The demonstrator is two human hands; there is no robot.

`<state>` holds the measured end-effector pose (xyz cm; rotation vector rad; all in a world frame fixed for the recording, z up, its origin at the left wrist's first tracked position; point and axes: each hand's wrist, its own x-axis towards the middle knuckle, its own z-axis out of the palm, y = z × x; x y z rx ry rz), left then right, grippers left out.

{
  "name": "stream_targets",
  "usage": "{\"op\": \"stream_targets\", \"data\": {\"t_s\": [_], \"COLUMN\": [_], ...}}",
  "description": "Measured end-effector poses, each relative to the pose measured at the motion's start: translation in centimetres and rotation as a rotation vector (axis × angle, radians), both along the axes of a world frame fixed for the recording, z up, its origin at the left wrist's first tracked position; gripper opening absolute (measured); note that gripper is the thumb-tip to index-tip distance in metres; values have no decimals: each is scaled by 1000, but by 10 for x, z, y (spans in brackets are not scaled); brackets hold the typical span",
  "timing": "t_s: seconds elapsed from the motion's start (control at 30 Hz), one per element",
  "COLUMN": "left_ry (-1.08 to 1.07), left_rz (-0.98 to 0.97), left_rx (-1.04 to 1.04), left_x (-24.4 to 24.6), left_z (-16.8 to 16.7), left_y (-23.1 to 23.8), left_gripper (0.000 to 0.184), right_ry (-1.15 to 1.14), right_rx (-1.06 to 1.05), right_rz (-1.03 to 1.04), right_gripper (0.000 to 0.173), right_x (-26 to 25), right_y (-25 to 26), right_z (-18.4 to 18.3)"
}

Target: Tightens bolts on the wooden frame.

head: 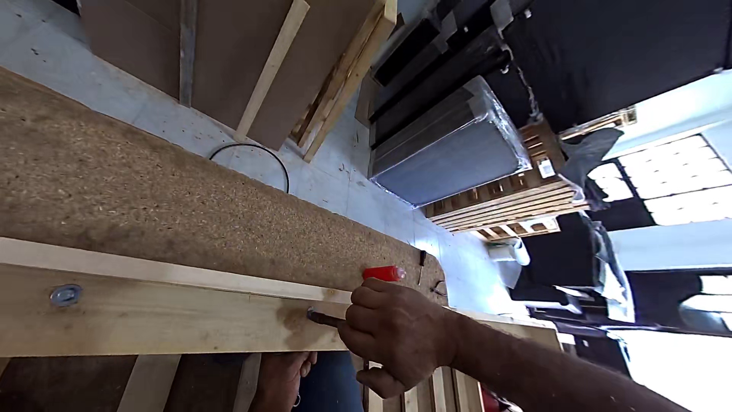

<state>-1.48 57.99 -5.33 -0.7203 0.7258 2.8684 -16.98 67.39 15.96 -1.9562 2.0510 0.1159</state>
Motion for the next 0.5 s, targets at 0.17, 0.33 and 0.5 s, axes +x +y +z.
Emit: {"op": "stream_targets", "data": {"t_s": [0.17,0.33,0.5], "left_ry": [22,16,27], "left_rz": [-11,-24,-37], "left_rx": [-38,-23,-58], "left_x": [1,1,2], "left_z": [-3,-3,-2], "left_y": [0,0,-2], "left_gripper": [5,4,5], "right_ry": [-36,-125,-71], "right_rx": [21,75,65], "right_rz": [139,306,325], "right_gripper": [40,33,51], "right_x": [-11,-27,-38], "right_y": [-5,-18,-15], "right_z": [0,5,-4]}}
